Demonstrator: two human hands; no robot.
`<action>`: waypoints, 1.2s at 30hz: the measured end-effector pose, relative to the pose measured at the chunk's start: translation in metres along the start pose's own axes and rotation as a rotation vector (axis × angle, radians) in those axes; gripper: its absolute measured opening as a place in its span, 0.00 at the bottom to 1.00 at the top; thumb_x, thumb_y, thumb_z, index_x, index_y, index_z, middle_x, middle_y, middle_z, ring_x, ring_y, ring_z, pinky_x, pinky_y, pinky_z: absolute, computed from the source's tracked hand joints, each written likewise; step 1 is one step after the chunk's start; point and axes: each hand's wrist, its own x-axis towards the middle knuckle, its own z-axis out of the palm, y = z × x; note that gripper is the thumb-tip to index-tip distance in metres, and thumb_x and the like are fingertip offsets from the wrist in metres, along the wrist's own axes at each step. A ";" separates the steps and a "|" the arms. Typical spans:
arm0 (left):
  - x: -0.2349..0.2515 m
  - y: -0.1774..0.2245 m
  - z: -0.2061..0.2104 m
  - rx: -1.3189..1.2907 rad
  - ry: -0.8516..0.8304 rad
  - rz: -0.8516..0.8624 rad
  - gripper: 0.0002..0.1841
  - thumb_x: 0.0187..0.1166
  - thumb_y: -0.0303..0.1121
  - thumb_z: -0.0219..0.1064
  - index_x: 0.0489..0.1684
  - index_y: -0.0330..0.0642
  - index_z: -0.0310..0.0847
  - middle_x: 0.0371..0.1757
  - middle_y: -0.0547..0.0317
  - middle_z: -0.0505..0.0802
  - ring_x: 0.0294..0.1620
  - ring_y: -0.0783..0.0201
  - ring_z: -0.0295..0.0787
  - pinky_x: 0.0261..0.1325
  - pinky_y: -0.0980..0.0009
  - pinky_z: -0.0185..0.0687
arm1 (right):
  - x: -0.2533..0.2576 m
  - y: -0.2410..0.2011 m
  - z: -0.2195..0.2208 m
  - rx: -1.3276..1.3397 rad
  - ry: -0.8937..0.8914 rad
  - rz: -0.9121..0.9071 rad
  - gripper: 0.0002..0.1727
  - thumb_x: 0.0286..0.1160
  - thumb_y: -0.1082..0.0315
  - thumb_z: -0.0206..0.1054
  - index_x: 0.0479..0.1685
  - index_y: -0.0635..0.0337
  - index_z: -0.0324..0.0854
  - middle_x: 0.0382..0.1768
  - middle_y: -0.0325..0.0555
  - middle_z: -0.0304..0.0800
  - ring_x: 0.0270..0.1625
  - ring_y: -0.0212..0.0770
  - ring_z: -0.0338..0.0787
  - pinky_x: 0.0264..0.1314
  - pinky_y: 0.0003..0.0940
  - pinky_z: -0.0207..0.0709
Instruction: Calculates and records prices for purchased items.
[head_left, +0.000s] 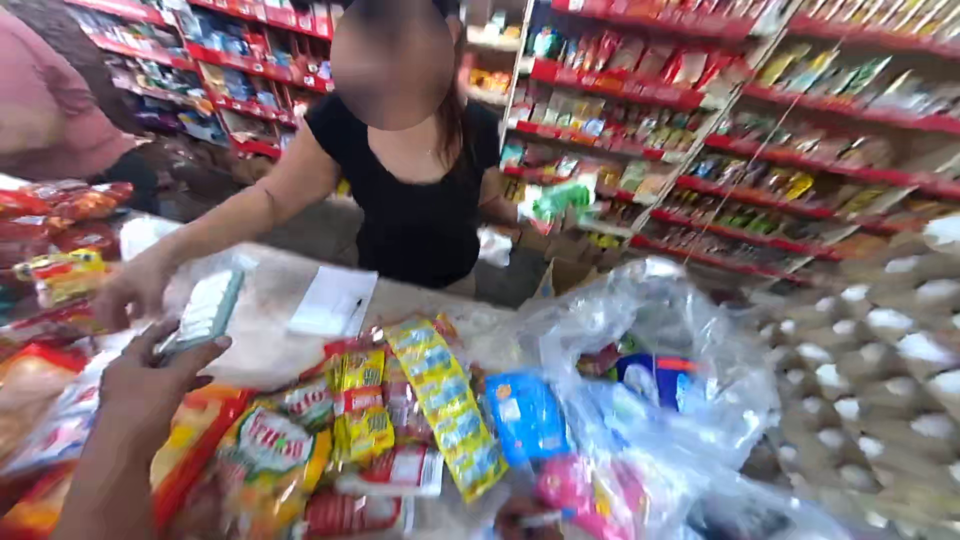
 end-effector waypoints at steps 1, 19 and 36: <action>-0.042 0.002 -0.006 -0.082 -0.042 0.050 0.42 0.67 0.49 0.77 0.85 0.51 0.65 0.65 0.49 0.85 0.51 0.59 0.89 0.49 0.58 0.90 | -0.002 0.017 -0.008 0.020 -0.062 -0.028 0.06 0.72 0.77 0.66 0.41 0.69 0.88 0.32 0.41 0.92 0.32 0.27 0.89 0.38 0.25 0.86; -0.363 0.051 0.080 0.119 -0.222 0.647 0.55 0.58 0.56 0.84 0.92 0.60 0.55 0.90 0.51 0.66 0.85 0.53 0.69 0.78 0.50 0.76 | -0.008 -0.111 -0.030 0.642 -0.134 -0.097 0.05 0.86 0.62 0.57 0.51 0.45 0.76 0.37 0.36 0.83 0.34 0.27 0.87 0.34 0.25 0.85; -0.455 -0.102 0.158 0.676 -0.480 0.790 0.31 0.72 0.56 0.69 0.80 0.80 0.75 0.88 0.49 0.73 0.89 0.38 0.63 0.83 0.25 0.50 | -0.024 -0.101 -0.042 0.565 0.088 -0.371 0.10 0.83 0.71 0.56 0.57 0.47 0.72 0.60 0.41 0.86 0.56 0.34 0.91 0.51 0.31 0.88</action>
